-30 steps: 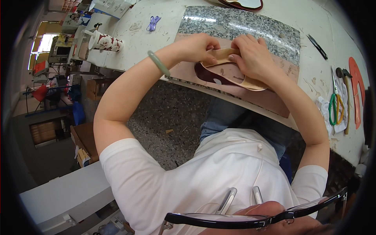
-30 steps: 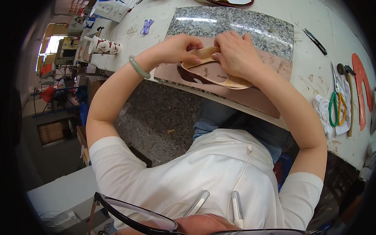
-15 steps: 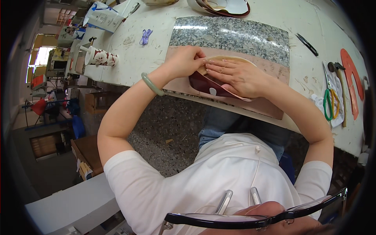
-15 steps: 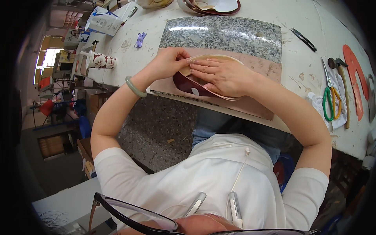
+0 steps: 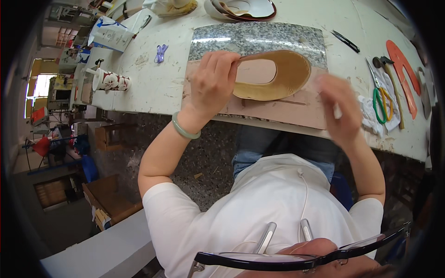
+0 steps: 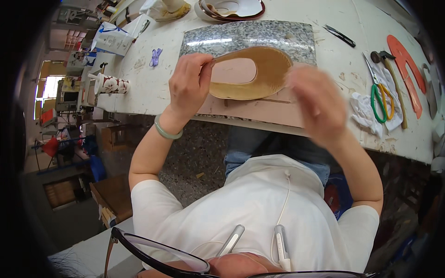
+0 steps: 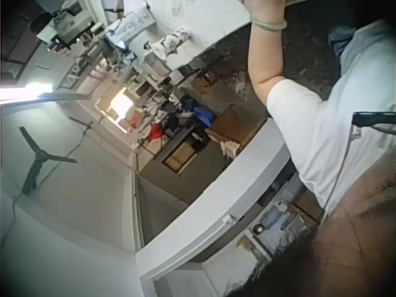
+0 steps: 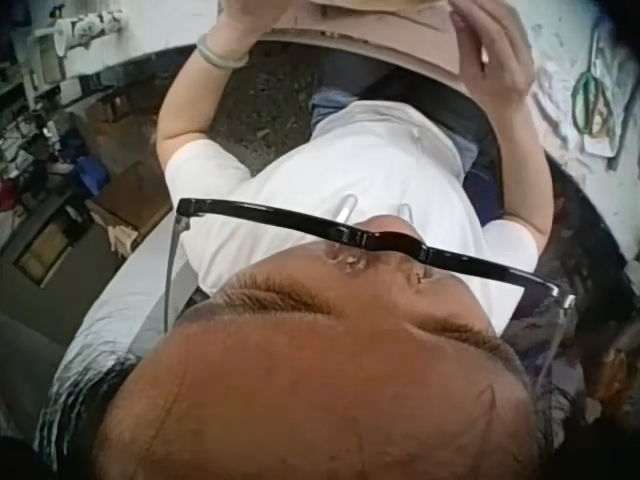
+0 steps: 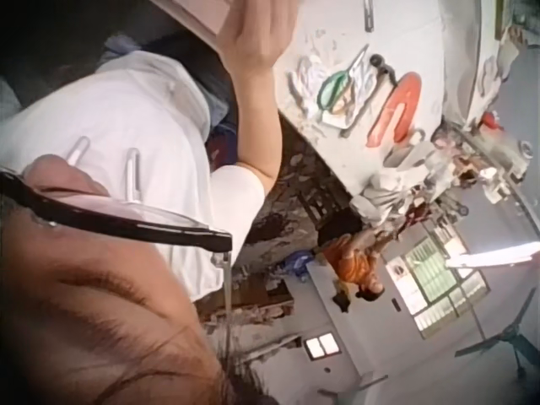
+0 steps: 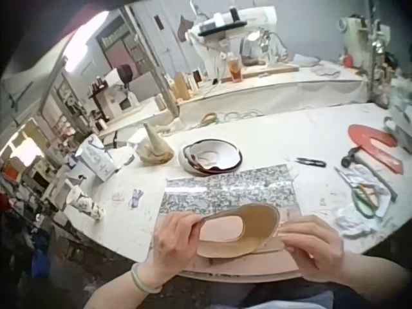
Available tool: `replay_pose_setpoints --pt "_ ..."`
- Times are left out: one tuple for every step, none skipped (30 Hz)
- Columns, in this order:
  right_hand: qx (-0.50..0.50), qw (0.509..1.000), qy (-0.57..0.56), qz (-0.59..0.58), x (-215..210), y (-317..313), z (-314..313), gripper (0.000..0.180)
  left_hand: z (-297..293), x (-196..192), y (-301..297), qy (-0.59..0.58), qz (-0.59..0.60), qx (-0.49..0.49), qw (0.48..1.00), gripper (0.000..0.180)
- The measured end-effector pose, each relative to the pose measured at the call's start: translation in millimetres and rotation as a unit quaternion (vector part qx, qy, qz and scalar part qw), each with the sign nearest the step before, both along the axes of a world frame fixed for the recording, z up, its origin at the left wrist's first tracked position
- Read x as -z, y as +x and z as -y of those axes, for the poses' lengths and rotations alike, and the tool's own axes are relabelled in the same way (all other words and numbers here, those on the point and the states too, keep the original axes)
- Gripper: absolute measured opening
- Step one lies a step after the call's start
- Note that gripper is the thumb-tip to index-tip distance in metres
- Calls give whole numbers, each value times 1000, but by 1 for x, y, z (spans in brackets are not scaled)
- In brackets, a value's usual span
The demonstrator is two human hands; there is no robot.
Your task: The person takes shoe parts from a stack and fits the inner lining into the shoe uppers by hand, pressing and smoothing the edges together.
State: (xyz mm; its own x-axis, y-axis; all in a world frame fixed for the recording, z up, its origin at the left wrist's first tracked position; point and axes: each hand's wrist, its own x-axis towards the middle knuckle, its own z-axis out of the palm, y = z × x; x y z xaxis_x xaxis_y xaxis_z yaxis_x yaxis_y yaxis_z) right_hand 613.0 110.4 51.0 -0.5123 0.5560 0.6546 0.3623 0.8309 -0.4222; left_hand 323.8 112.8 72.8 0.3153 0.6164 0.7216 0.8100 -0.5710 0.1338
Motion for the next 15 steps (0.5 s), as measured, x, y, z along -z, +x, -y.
replay_pose_setpoints --pt "-86 996 -5 -24 -1 -8 7 40 2 3 2 0 1 4 1000 18" --pt "-106 993 -40 16 2 -20 13 40 5 10 1 -15 1 2 1000 20" --pt "-121 988 -74 56 8 -32 17 41 5 16 2 -28 1 4 1000 22" --pt "-117 989 -74 54 18 -40 17 41 7 21 1 -27 0 8 1000 22" --pt "-80 987 -99 100 29 -48 16 44 10 25 0 -56 21 -4 998 26" --pt "-49 980 -127 146 35 -52 17 48 16 30 -2 -87 42 -22 995 29" --pt "-52 980 -129 145 36 -52 19 48 20 34 -3 -89 42 -24 995 29" --pt "-53 977 -94 184 36 -51 20 53 24 37 -5 -129 50 -47 989 33" --pt "-59 972 -55 220 36 -52 20 58 28 39 -7 -166 57 -75 982 36" --pt "-67 973 -53 217 35 -51 18 58 31 40 -8 -166 54 -83 981 36" --pt "-85 963 -85 242 34 -49 13 60 32 41 -8 -167 50 -79 981 38" --pt "-101 952 -116 265 32 -51 9 63 34 43 -9 -169 43 -74 982 40" --pt "-109 953 -114 260 27 -56 5 63 36 44 -10 -169 38 -81 982 40" --pt "-126 934 -177 284 21 -65 0 64 39 44 -12 -180 73 -78 978 42" --pt "-140 909 -239 310 11 -73 -6 65 39 46 -11 -190 110 -71 973 43"
